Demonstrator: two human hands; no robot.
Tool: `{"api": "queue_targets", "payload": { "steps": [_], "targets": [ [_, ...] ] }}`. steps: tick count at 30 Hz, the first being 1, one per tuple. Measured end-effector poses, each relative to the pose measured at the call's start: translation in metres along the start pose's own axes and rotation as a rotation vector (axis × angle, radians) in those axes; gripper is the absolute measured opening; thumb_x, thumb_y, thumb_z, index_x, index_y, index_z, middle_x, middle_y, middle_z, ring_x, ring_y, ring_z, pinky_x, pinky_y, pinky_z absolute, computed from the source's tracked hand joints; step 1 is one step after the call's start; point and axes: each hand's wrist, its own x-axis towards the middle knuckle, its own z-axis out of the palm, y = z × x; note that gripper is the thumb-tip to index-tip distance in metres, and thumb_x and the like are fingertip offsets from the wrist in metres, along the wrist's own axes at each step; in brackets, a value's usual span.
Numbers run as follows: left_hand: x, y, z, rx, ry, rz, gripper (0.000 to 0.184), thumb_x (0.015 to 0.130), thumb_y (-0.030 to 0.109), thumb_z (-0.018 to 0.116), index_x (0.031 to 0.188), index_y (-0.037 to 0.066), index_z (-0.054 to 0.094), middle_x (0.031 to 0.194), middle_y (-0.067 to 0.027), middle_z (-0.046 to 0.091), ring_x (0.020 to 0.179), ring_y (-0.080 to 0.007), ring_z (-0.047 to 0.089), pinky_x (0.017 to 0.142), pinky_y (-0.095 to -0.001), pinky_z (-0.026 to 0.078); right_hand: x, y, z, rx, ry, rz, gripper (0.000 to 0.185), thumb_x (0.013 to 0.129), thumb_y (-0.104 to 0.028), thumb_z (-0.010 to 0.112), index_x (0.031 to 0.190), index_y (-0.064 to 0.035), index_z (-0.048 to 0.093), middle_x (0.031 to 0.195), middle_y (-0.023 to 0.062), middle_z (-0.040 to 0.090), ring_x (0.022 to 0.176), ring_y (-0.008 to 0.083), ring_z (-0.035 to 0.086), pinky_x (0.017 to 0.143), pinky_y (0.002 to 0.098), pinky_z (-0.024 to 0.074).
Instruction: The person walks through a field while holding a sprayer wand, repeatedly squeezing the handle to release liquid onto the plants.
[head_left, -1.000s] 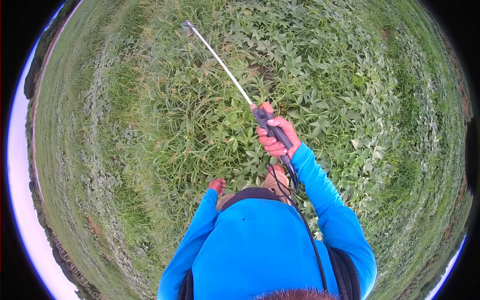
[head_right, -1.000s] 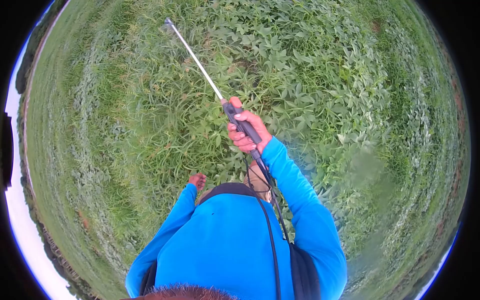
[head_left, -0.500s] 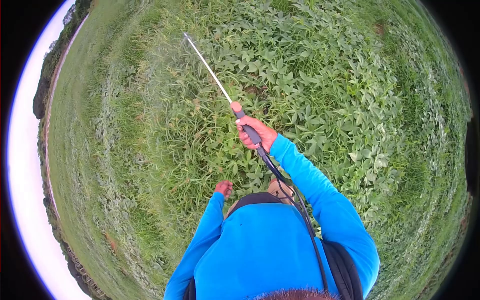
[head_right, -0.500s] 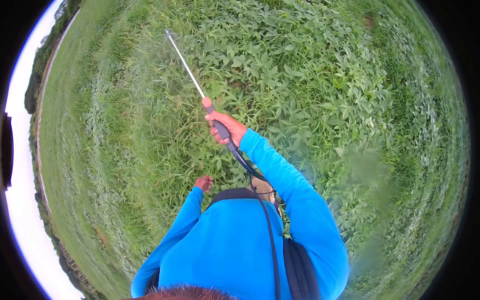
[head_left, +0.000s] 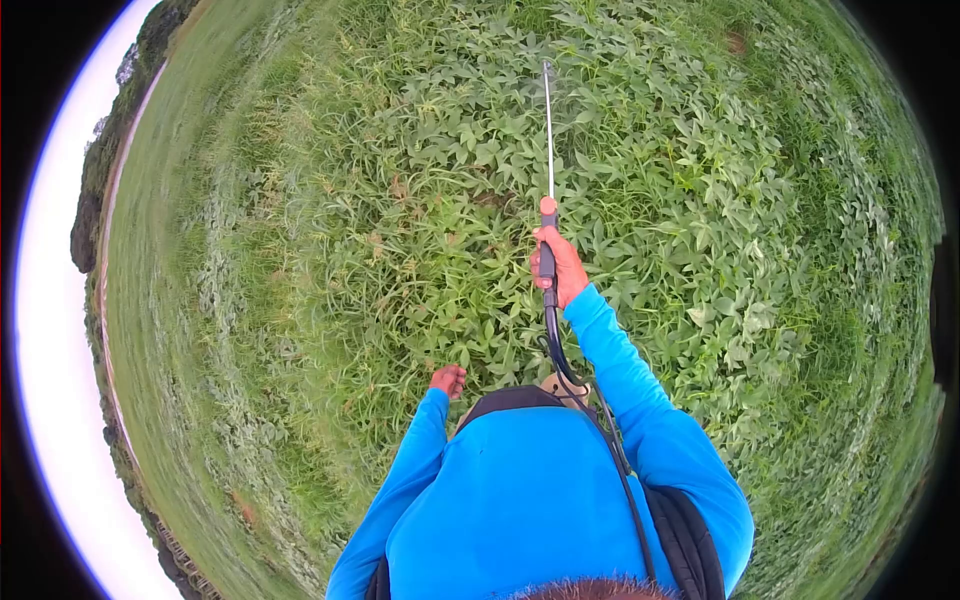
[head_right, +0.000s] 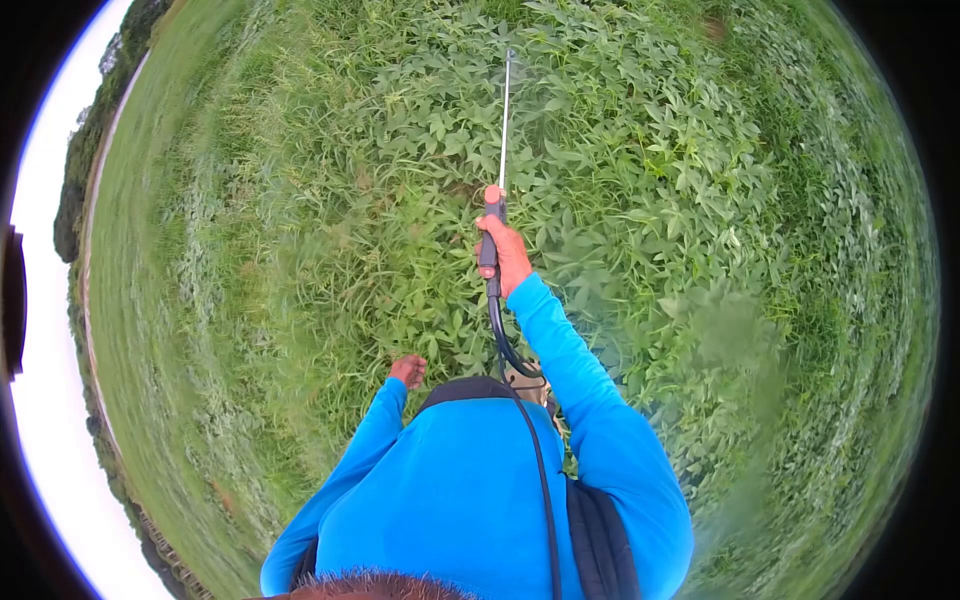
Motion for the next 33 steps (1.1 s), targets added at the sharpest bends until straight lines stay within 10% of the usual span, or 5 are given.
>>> {"api": "queue_targets", "payload": {
  "steps": [15, 33],
  "targets": [
    [-0.017, 0.052, -0.025, -0.090, 0.057, 0.200, 0.031, 0.090, 0.042, 0.050, 0.092, 0.012, 0.060, 0.071, 0.0021, 0.056, 0.053, -0.0099, 0.048, 0.048, -0.0275, 0.043, 0.016, -0.106, -0.008, 0.154, 0.081, -0.315, 0.032, 0.078, -0.034, 0.067, 0.088, -0.0103, 0.047, 0.066, 0.0059, 0.046, 0.045, 0.0111, 0.039, 0.036, 0.0237, 0.0324],
    [0.036, 0.002, -0.110, -0.347, 0.252, 0.069, 0.022, 0.083, 0.028, 0.048, 0.089, 0.010, 0.060, 0.068, -0.0034, 0.058, 0.052, -0.0178, 0.051, 0.046, -0.0377, 0.042, 0.048, -0.059, 0.026, 0.266, -0.290, 0.246, 0.031, 0.079, -0.035, 0.063, 0.076, -0.0084, 0.046, 0.060, -0.0011, 0.040, 0.040, 0.0067, 0.036, 0.032, 0.0194, 0.0323]
  ]
}}
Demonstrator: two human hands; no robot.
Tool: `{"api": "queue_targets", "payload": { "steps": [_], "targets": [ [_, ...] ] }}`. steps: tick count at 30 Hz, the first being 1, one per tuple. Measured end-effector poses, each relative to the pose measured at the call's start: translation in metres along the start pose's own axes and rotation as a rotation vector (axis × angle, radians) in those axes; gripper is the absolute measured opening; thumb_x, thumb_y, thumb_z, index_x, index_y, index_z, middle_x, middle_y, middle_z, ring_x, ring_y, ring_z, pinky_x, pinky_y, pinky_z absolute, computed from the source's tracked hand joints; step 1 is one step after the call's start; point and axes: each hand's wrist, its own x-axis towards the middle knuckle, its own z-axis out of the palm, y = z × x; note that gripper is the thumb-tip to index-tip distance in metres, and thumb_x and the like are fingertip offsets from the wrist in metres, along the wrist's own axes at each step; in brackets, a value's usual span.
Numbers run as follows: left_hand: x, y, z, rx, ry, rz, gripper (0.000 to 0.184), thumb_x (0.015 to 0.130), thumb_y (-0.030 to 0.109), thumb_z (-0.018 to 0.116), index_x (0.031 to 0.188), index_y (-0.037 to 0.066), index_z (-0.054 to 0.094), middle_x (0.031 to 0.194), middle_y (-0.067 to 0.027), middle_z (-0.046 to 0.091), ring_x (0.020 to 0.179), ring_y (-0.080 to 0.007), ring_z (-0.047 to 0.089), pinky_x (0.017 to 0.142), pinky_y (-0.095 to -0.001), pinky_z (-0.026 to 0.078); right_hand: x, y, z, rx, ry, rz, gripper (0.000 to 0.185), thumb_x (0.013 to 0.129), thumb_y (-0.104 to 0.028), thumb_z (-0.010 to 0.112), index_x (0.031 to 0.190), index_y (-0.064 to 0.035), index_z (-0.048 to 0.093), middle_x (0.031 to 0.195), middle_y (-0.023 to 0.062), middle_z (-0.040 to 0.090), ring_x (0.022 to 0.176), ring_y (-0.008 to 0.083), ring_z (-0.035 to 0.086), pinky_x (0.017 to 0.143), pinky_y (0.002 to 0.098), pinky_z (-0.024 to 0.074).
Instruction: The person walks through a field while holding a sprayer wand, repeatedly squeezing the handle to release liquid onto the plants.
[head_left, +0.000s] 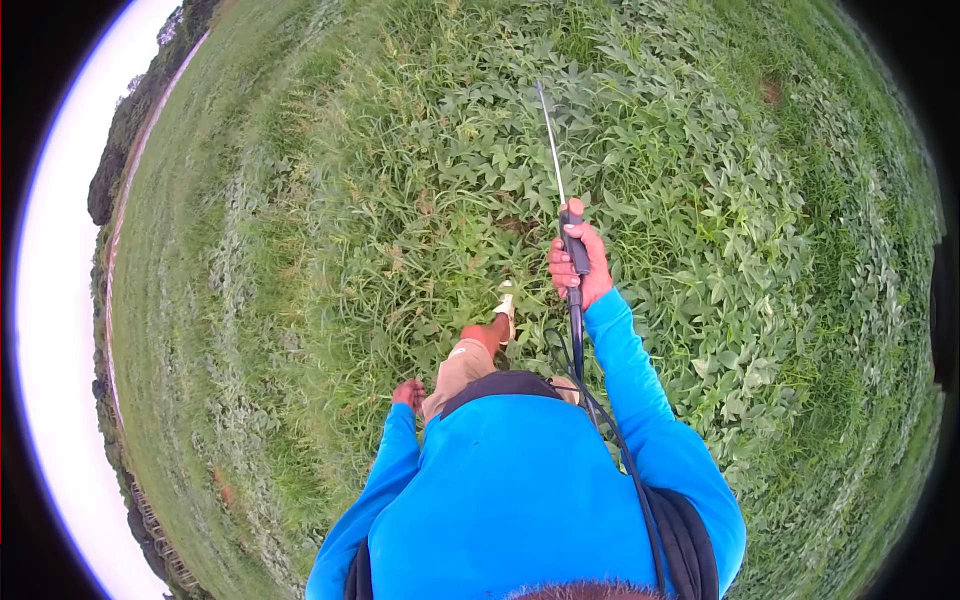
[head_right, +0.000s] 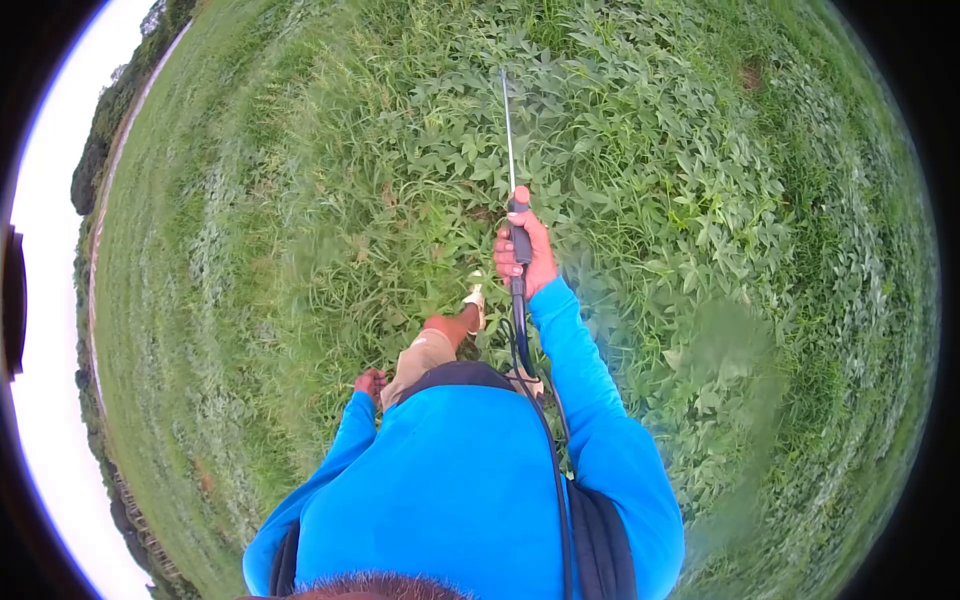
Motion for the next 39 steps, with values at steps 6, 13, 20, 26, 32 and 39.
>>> {"api": "queue_targets", "payload": {
  "steps": [6, 13, 20, 26, 32, 39],
  "targets": [
    [0.040, 0.053, 0.043, 0.038, -0.116, -0.202, 0.026, 0.088, 0.036, 0.048, 0.089, 0.012, 0.059, 0.068, -0.0009, 0.058, 0.052, -0.0165, 0.052, 0.048, -0.0375, 0.043, 0.031, 0.003, 0.029, 0.170, -0.119, 0.238, 0.031, 0.081, -0.034, 0.059, 0.077, -0.0059, 0.048, 0.060, 0.0007, 0.041, 0.038, 0.0084, 0.037, 0.030, 0.0221, 0.0341],
    [0.094, 0.144, 0.119, 0.066, -0.206, -0.091, 0.031, 0.093, 0.036, 0.043, 0.090, 0.010, 0.058, 0.068, -0.0008, 0.055, 0.049, -0.0134, 0.047, 0.042, -0.0309, 0.036, 0.075, 0.012, 0.085, 0.068, -0.160, 0.441, 0.029, 0.083, -0.033, 0.055, 0.085, -0.0064, 0.045, 0.063, 0.0023, 0.041, 0.037, 0.0096, 0.034, 0.029, 0.0241, 0.0308],
    [0.110, 0.155, 0.122, 0.066, -0.289, 0.077, 0.032, 0.094, 0.039, 0.043, 0.088, 0.012, 0.058, 0.069, 0.0009, 0.055, 0.050, -0.0112, 0.046, 0.046, -0.0287, 0.038, 0.124, 0.036, 0.130, -0.057, -0.211, 0.691, 0.028, 0.083, -0.034, 0.055, 0.088, -0.0089, 0.044, 0.065, 0.0010, 0.040, 0.038, 0.0079, 0.033, 0.030, 0.0226, 0.0310],
    [0.114, 0.140, 0.105, 0.058, -0.212, -0.117, 0.029, 0.092, 0.036, 0.043, 0.089, 0.011, 0.059, 0.070, -0.0013, 0.055, 0.050, -0.0129, 0.046, 0.045, -0.0323, 0.039, 0.227, 0.060, 0.167, -0.338, -0.285, 0.774, 0.028, 0.084, -0.036, 0.055, 0.083, -0.0100, 0.045, 0.061, -0.0030, 0.039, 0.039, 0.0056, 0.032, 0.029, 0.0201, 0.0281],
    [0.080, 0.129, 0.092, 0.010, -0.210, -0.137, 0.022, 0.087, 0.031, 0.048, 0.090, 0.012, 0.058, 0.071, -0.0010, 0.056, 0.054, -0.0150, 0.050, 0.047, -0.0338, 0.040, 0.333, 0.077, 0.178, -0.344, -0.398, 0.784, 0.027, 0.083, -0.034, 0.055, 0.081, -0.0088, 0.046, 0.061, -0.0005, 0.044, 0.038, 0.0068, 0.035, 0.029, 0.0219, 0.0310],
    [0.052, 0.089, 0.071, -0.049, -0.184, -0.105, 0.030, 0.093, 0.037, 0.044, 0.089, 0.011, 0.059, 0.069, 0.0012, 0.056, 0.053, -0.0123, 0.049, 0.047, -0.0303, 0.041, 0.321, 0.069, 0.170, -0.274, -0.327, 0.630, 0.032, 0.078, -0.037, 0.062, 0.074, -0.0102, 0.045, 0.058, -0.0029, 0.041, 0.038, 0.0063, 0.033, 0.030, 0.0209, 0.0299]
  ]
}}
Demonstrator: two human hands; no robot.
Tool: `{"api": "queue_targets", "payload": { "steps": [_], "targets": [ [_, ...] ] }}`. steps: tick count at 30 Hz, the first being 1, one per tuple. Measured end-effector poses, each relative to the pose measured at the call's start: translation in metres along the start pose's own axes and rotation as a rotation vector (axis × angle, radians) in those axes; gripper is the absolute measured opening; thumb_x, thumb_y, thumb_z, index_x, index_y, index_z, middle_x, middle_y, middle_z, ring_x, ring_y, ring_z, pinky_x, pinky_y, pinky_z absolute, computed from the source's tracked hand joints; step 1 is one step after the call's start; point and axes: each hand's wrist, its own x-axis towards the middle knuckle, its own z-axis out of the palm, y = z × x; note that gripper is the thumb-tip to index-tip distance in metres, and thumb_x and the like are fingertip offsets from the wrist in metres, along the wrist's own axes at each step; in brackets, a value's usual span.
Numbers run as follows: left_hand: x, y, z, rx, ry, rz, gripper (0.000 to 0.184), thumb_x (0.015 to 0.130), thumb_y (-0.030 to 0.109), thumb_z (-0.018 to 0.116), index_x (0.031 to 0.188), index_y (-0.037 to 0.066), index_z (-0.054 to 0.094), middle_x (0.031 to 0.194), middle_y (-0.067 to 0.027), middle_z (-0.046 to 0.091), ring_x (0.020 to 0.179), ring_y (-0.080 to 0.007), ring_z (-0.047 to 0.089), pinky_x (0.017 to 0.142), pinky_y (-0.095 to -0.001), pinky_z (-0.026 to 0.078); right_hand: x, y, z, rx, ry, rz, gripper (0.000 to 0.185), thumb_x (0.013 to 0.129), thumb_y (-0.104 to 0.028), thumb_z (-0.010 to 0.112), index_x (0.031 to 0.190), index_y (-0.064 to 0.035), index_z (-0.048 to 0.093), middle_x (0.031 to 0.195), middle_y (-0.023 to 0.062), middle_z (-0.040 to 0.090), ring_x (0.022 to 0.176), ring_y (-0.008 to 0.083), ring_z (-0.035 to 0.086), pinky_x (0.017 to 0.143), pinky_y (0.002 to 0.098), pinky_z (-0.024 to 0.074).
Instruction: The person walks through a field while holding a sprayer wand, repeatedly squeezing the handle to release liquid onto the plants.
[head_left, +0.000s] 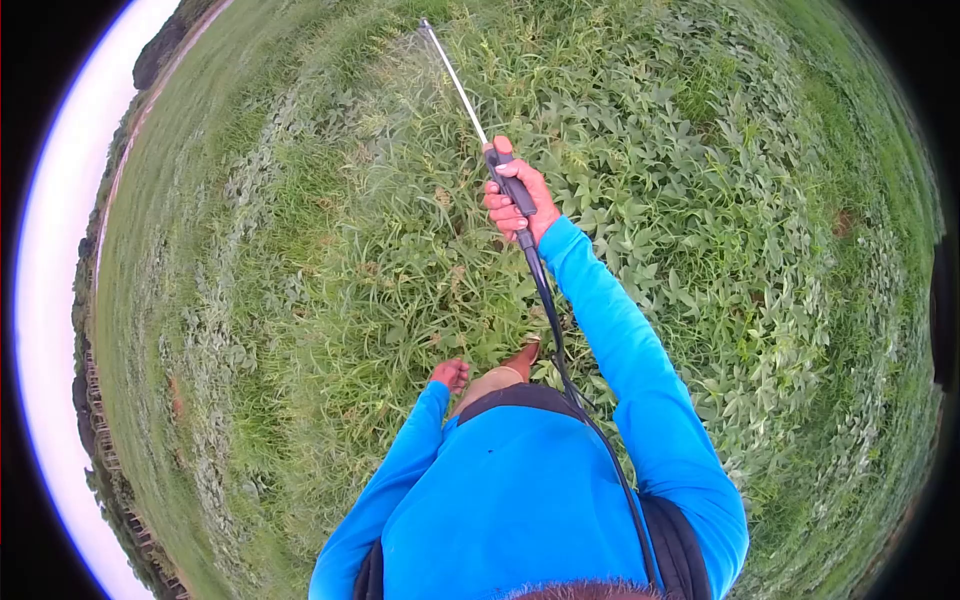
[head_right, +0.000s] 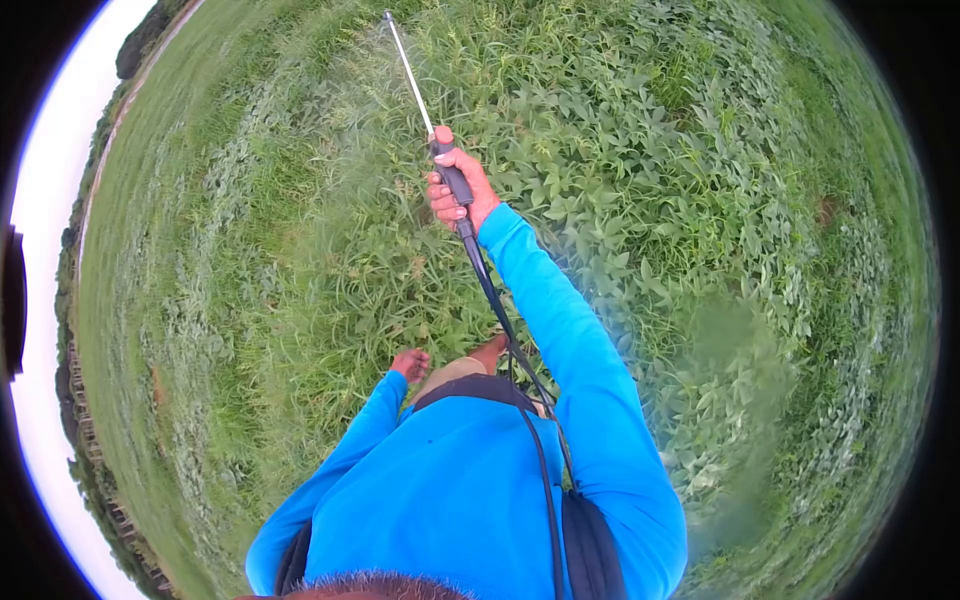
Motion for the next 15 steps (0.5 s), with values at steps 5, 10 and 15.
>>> {"api": "queue_targets", "payload": {
  "steps": [5, 10, 15],
  "targets": [
    [-0.014, -0.029, 0.003, -0.028, 0.019, -0.026, 0.029, 0.093, 0.037, 0.045, 0.089, 0.011, 0.059, 0.069, 0.0006, 0.057, 0.053, -0.0125, 0.050, 0.047, -0.0307, 0.041, -0.049, 0.011, -0.004, 0.009, 0.081, -0.080, 0.031, 0.078, -0.036, 0.063, 0.073, -0.0097, 0.046, 0.058, -0.0026, 0.041, 0.039, 0.0071, 0.034, 0.031, 0.0208, 0.0313],
    [-0.016, -0.039, 0.015, -0.028, 0.024, -0.058, 0.029, 0.092, 0.036, 0.044, 0.091, 0.012, 0.060, 0.071, 0.0002, 0.057, 0.055, -0.0150, 0.051, 0.049, -0.0344, 0.041, -0.088, 0.027, -0.017, -0.024, 0.175, -0.173, 0.030, 0.078, -0.035, 0.063, 0.074, -0.0098, 0.047, 0.058, -0.0025, 0.040, 0.040, 0.0069, 0.035, 0.031, 0.0209, 0.0318],
    [-0.004, -0.035, 0.025, -0.040, -0.020, -0.031, 0.030, 0.092, 0.038, 0.044, 0.091, 0.013, 0.060, 0.072, 0.0004, 0.058, 0.057, -0.0148, 0.052, 0.051, -0.0341, 0.042, -0.130, 0.045, -0.020, -0.013, 0.265, -0.238, 0.029, 0.079, -0.035, 0.062, 0.075, -0.0101, 0.047, 0.058, -0.0025, 0.040, 0.040, 0.0067, 0.036, 0.031, 0.0208, 0.0322]
  ]
}}
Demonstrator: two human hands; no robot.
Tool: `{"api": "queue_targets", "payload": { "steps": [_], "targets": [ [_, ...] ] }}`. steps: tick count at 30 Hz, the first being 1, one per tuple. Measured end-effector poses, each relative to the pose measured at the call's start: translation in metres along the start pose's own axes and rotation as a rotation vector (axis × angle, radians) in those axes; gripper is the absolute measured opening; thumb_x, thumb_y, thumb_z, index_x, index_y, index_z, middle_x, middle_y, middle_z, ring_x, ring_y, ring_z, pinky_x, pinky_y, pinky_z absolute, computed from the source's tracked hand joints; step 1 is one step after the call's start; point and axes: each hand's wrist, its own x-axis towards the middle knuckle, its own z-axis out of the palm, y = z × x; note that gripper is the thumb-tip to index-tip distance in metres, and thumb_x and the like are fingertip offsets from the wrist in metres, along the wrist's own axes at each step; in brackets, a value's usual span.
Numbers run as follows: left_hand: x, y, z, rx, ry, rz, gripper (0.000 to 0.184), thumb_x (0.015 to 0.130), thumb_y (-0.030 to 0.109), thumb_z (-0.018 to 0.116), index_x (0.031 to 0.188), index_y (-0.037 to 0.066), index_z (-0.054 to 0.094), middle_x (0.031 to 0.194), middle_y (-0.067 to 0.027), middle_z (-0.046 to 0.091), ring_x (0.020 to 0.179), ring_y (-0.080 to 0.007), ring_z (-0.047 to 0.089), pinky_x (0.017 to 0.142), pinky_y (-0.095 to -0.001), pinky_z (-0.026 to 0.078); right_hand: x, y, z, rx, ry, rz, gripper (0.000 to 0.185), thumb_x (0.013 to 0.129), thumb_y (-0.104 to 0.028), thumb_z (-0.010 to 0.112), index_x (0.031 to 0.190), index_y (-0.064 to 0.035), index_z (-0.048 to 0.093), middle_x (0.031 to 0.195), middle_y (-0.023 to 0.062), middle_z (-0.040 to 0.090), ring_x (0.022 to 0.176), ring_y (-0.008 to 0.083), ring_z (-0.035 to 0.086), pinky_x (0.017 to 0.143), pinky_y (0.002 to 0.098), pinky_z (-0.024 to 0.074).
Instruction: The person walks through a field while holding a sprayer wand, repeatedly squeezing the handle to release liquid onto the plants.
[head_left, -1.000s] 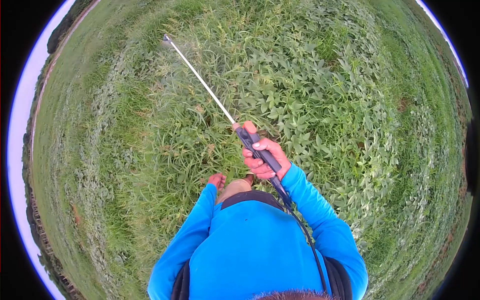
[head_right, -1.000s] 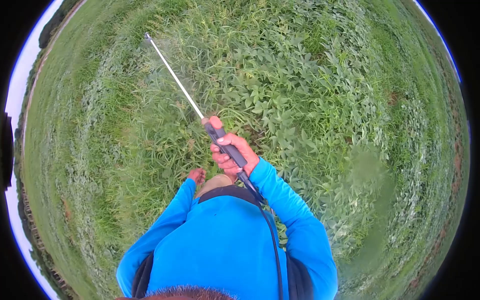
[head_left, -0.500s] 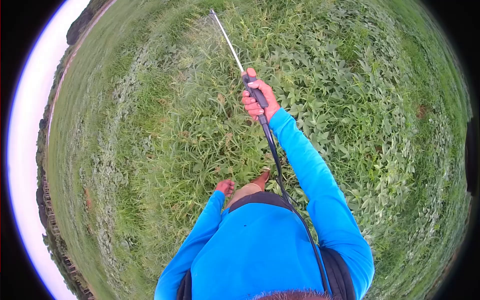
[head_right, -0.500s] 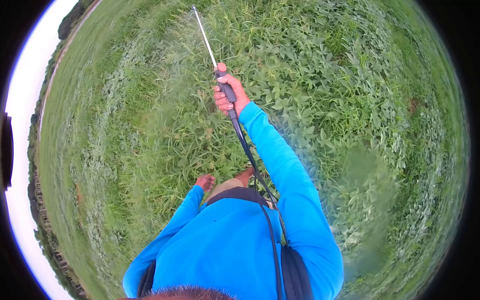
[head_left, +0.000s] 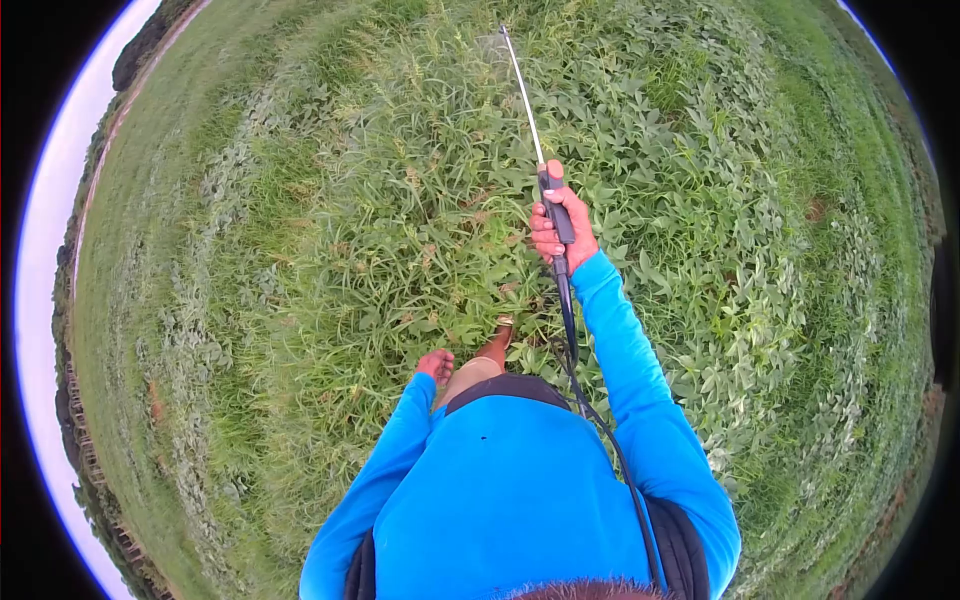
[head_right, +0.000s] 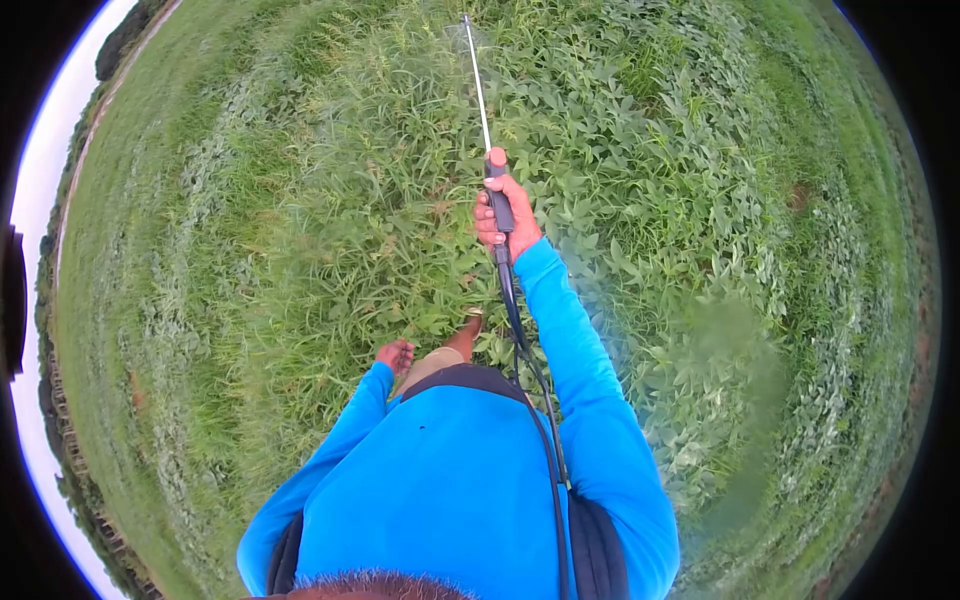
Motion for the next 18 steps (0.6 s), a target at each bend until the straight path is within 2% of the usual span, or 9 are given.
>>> {"api": "queue_targets", "payload": {
  "steps": [11, 18],
  "targets": [
    [0.033, 0.034, 0.042, 0.069, -0.100, 0.064, 0.032, 0.092, 0.040, 0.045, 0.092, 0.012, 0.061, 0.071, 0.0012, 0.057, 0.055, -0.0134, 0.051, 0.050, -0.0334, 0.042, -0.078, 0.005, -0.034, 0.052, 0.267, -0.192, 0.027, 0.081, -0.034, 0.060, 0.078, -0.0107, 0.046, 0.059, -0.0013, 0.039, 0.040, 0.0080, 0.034, 0.030, 0.0219, 0.0305],
    [0.070, 0.100, 0.077, 0.141, -0.121, 0.002, 0.031, 0.091, 0.038, 0.044, 0.090, 0.012, 0.062, 0.070, 0.0018, 0.056, 0.054, -0.0111, 0.050, 0.047, -0.0306, 0.043, -0.104, -0.001, -0.037, 0.101, 0.451, -0.384, 0.027, 0.083, -0.034, 0.060, 0.078, -0.0114, 0.046, 0.059, -0.0013, 0.039, 0.039, 0.0079, 0.034, 0.030, 0.0211, 0.0303]
  ]
}}
